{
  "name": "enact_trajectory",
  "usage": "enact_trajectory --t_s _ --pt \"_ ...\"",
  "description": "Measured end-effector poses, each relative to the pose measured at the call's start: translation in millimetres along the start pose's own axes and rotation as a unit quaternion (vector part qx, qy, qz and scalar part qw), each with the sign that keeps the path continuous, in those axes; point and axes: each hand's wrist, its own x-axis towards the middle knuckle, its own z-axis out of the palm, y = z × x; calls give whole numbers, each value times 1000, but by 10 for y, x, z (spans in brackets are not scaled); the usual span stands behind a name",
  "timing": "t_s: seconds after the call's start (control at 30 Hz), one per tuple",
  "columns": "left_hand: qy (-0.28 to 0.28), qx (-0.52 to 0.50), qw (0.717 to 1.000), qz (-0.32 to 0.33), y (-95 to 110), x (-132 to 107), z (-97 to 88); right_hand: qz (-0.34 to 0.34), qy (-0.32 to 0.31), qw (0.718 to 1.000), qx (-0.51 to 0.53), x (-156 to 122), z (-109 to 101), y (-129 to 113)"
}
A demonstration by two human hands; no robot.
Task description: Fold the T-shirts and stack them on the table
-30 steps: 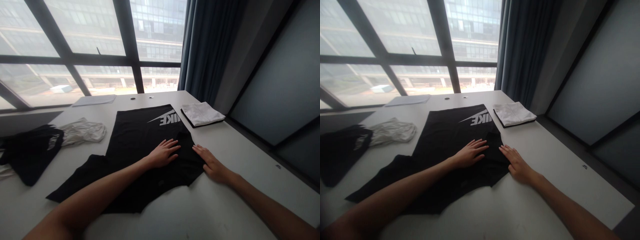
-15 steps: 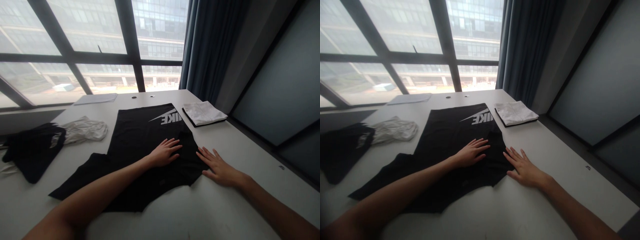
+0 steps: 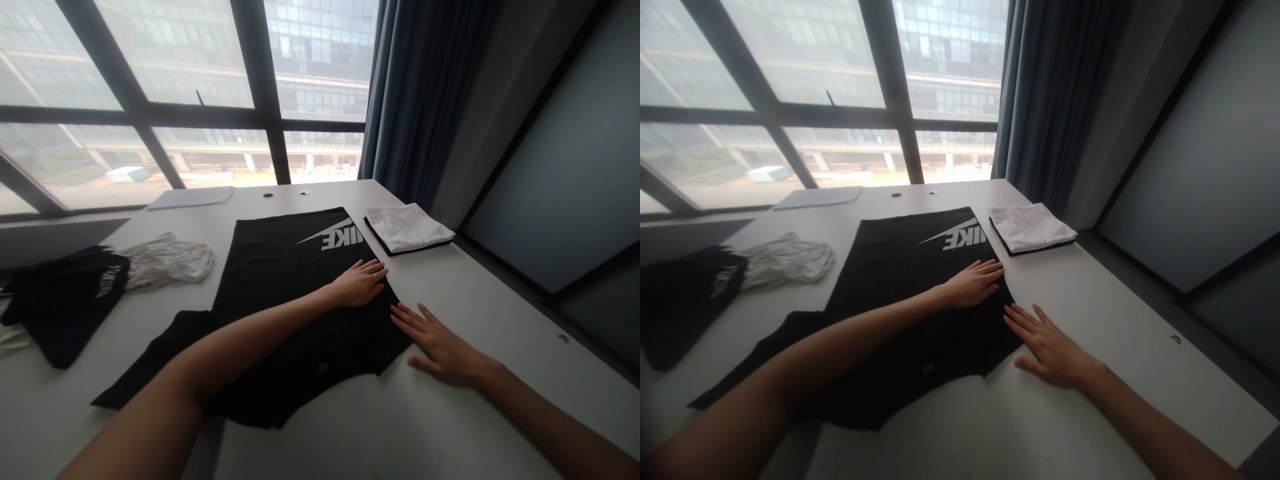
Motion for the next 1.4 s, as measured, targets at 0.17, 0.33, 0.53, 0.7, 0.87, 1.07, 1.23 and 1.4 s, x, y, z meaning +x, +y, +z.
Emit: enact_trajectory --t_s 0.17,0.33,0.53,0.7,0.87,1.07,1.23,1.4 --pt "-14 6 999 -34 -98 154 263 5 5 1000 2 -5 -7 8" --pt "-8 11 999 -36 -132 120 303 -9 27 999 21 -2 16 34" --pt "-13 16 999 -44 -116 136 303 69 166 982 53 194 39 151" --pt "56 14 997 -45 -95 107 291 112 249 959 80 695 -115 427" --pt "56 2 996 -64 -87 60 267 106 258 958 72 1187 -116 606" --pt "14 3 998 -56 -107 49 282 151 140 978 -19 1281 96 628" --pt "-5 20 998 -63 -107 64 292 175 106 978 -51 1247 91 623" --pt "-7 16 998 -64 -113 67 288 205 117 970 -59 1261 103 614"
